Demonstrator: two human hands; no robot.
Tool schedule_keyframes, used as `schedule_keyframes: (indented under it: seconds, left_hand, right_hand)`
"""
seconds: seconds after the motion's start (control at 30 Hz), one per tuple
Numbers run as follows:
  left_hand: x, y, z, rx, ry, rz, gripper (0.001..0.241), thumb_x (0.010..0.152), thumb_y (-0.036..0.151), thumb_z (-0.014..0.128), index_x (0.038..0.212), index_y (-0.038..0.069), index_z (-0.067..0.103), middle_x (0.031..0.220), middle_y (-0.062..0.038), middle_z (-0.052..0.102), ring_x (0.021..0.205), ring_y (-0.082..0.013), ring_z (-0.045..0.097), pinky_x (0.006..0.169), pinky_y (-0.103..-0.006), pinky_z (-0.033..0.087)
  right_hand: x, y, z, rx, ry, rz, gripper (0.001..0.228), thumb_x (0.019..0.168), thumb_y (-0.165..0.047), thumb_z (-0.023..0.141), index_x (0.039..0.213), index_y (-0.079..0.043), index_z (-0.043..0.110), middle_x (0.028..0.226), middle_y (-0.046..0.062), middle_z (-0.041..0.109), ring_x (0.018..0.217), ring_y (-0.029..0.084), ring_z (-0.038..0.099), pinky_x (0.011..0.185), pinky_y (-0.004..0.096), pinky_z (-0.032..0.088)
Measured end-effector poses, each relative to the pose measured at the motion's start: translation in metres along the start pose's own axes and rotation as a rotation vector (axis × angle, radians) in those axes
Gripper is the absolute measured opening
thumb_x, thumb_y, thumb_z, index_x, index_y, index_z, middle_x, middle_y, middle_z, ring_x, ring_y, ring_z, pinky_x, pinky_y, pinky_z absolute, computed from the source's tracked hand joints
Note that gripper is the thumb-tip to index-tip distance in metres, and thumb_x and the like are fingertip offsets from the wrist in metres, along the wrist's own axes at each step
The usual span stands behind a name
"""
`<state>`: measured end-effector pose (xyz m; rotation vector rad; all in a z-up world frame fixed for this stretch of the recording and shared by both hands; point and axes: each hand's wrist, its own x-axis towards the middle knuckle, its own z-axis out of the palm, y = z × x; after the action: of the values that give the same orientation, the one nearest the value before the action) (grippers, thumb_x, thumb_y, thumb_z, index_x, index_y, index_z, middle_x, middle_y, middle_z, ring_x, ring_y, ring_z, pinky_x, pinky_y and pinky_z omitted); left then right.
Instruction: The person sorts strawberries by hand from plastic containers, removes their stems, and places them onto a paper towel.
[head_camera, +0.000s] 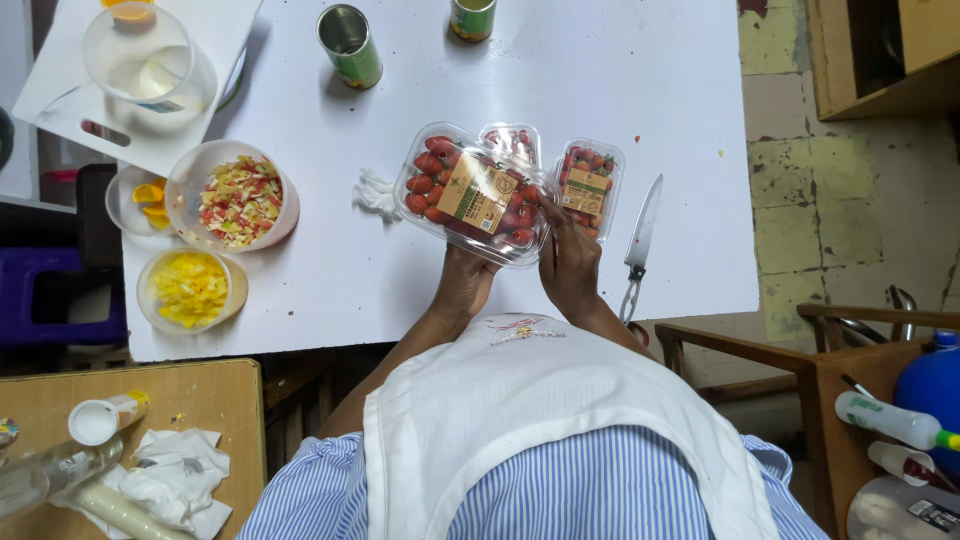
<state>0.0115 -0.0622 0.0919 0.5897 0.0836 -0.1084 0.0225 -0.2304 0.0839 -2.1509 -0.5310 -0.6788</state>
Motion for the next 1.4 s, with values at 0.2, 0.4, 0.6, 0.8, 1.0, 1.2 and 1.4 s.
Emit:
schedule_keyframes:
  seconds: [0.2, 0.4, 0.6, 0.8, 1.0, 1.2, 1.4]
  left_hand:
    - [-0.017, -0.009, -0.009, -0.015, 0.033, -0.198, 0.061, 0.083, -0.008, 0.075, 0.133, 0.012, 0.047, 0.121, -0.019, 0.068, 0.105, -0.0415, 0.072, 0.082, -0.0562, 0.066]
    - [-0.007, -0.031, -0.076, 0.17, 0.04, -0.296, 0.076, 0.082, -0.004, 0.075, 0.148, 0.012, 0.039, 0.132, -0.022, 0.06, 0.114, -0.045, 0.066, 0.087, -0.0609, 0.061]
    - [0.003, -0.012, -0.117, 0.286, 0.063, -0.312, 0.077, 0.087, 0.003, 0.073, 0.152, 0.017, 0.035, 0.142, -0.018, 0.052, 0.123, -0.0421, 0.058, 0.096, -0.0573, 0.055]
    - [0.01, 0.008, -0.161, 0.383, 0.103, -0.315, 0.078, 0.091, 0.01, 0.071, 0.157, 0.021, 0.031, 0.151, -0.015, 0.044, 0.133, -0.0393, 0.051, 0.105, -0.0538, 0.048]
    - [0.012, 0.032, -0.212, 0.464, 0.129, -0.33, 0.08, 0.095, 0.017, 0.069, 0.161, 0.026, 0.026, 0.161, -0.012, 0.036, 0.142, -0.0365, 0.043, 0.114, -0.0504, 0.041]
    - [0.034, 0.013, -0.236, 0.532, 0.153, -0.341, 0.081, 0.099, 0.023, 0.067, 0.166, 0.03, 0.022, 0.17, -0.009, 0.028, 0.152, -0.0338, 0.036, 0.122, -0.047, 0.035]
    - [0.06, 0.037, -0.158, 1.042, 0.364, -0.259, 0.062, 0.109, 0.048, 0.051, 0.164, 0.037, 0.027, 0.171, -0.027, 0.003, 0.157, -0.0483, 0.005, 0.131, -0.0576, 0.013]
  right_hand:
    - [0.007, 0.04, -0.029, -0.097, 0.04, -0.064, 0.03, 0.105, -0.007, 0.049, 0.128, 0.0, 0.066, 0.107, 0.015, 0.078, 0.093, 0.035, 0.076, 0.074, 0.044, 0.062]
    - [0.056, 0.045, -0.053, -0.385, 0.023, 0.14, 0.02, 0.096, -0.017, 0.051, 0.101, -0.013, 0.07, 0.1, 0.009, 0.044, 0.094, 0.029, 0.05, 0.082, 0.042, 0.045]
    - [0.099, 0.12, -0.045, 0.031, -0.095, 0.638, 0.013, 0.097, -0.019, 0.046, 0.093, -0.013, 0.056, 0.086, -0.001, 0.072, 0.078, 0.014, 0.064, 0.069, 0.034, 0.052]
    - [0.112, 0.198, -0.044, 0.297, -0.449, 1.269, 0.017, 0.083, -0.012, 0.048, 0.079, -0.006, 0.064, 0.087, 0.006, 0.073, 0.084, 0.015, 0.073, 0.076, 0.026, 0.062]
    - [0.109, 0.284, -0.078, 0.252, -0.052, 1.504, 0.021, 0.091, -0.004, 0.047, 0.104, -0.005, 0.063, 0.091, 0.012, 0.074, 0.076, 0.023, 0.076, 0.059, 0.03, 0.07]
    - [0.015, 0.395, -0.06, 0.293, -0.087, 1.436, 0.029, 0.101, -0.009, 0.053, 0.121, 0.011, 0.059, 0.101, 0.023, 0.074, 0.074, 0.017, 0.078, 0.063, 0.02, 0.069]
    - [-0.022, 0.404, -0.018, 0.363, 0.045, 1.573, 0.021, 0.103, -0.002, 0.045, 0.113, 0.016, 0.051, 0.103, 0.03, 0.072, 0.069, 0.019, 0.08, 0.051, 0.019, 0.068]
